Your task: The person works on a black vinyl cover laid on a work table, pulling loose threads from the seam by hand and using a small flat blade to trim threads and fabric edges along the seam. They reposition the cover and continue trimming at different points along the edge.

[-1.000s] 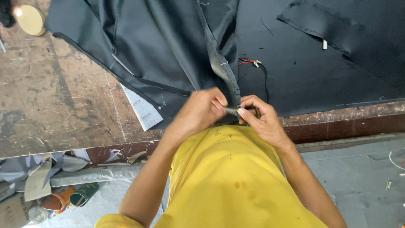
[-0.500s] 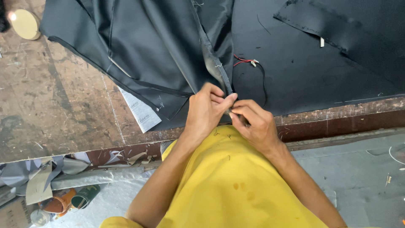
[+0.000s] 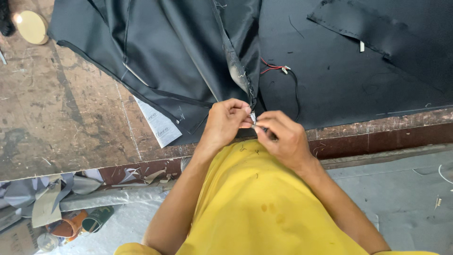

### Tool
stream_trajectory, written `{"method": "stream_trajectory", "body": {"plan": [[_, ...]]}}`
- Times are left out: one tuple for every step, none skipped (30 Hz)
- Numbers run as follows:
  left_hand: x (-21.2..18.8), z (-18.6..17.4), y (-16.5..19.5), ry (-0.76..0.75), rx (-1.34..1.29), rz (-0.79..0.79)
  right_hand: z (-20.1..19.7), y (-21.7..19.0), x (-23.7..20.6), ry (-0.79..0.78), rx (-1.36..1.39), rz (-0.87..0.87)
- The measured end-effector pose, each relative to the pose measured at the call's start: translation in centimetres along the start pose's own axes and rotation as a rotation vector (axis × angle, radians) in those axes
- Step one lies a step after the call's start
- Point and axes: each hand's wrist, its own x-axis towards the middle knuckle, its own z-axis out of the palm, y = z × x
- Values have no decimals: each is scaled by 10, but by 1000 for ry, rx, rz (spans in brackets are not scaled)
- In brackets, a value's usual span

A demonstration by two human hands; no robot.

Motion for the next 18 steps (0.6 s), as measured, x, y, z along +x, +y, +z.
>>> {"method": "stream_trajectory", "body": {"plan": [[0, -2, -3, 0, -37, -1, 0, 1, 0, 20, 44, 68], [-1, -3, -6, 0, -75, -1, 0, 2, 1, 39, 88, 134], [-2, -5, -8, 1, -87, -12, 0, 4, 3, 58, 132, 200], [-3, -5, -9, 0, -100, -24, 1, 5, 5, 61, 157, 233], [-4, -6, -9, -2, -114, -36, 1, 6, 7, 64, 180, 265], [-5, -5, -9, -3, -115, -30, 1, 6, 9, 67, 205, 297], [-6, -5, -9, -3, -115, -25, 2, 6, 12, 63, 214, 292], [-6, -5, -8, -2, -115, -18, 3, 6, 14, 58, 224, 285], [-6, -4, -7, 0, -106, -14, 4, 6, 16, 52, 234, 280], [-7, -3, -6, 1, -97, -9, 6, 5, 18, 50, 228, 281], [-7, -2, -6, 3, -89, -6, 7, 5, 20, 47, 223, 282], [-7, -1, -5, 8, -79, 3, 8, 4, 21, 44, 218, 282], [-8, 0, -5, 14, -68, 12, 9, 3, 22, 52, 217, 276], [-9, 1, -4, 19, -58, 20, 10, 3, 23, 61, 217, 271], [-9, 2, -4, 30, -52, 27, 10, 3, 24, 71, 215, 265], [-10, 3, -4, 39, -47, 34, 10, 4, 24, 61, 216, 268], [-11, 4, -4, 49, -42, 40, 10, 5, 23, 50, 216, 273], [-12, 6, -4, 38, -37, 57, 10, 7, 22, 39, 217, 277]]}}
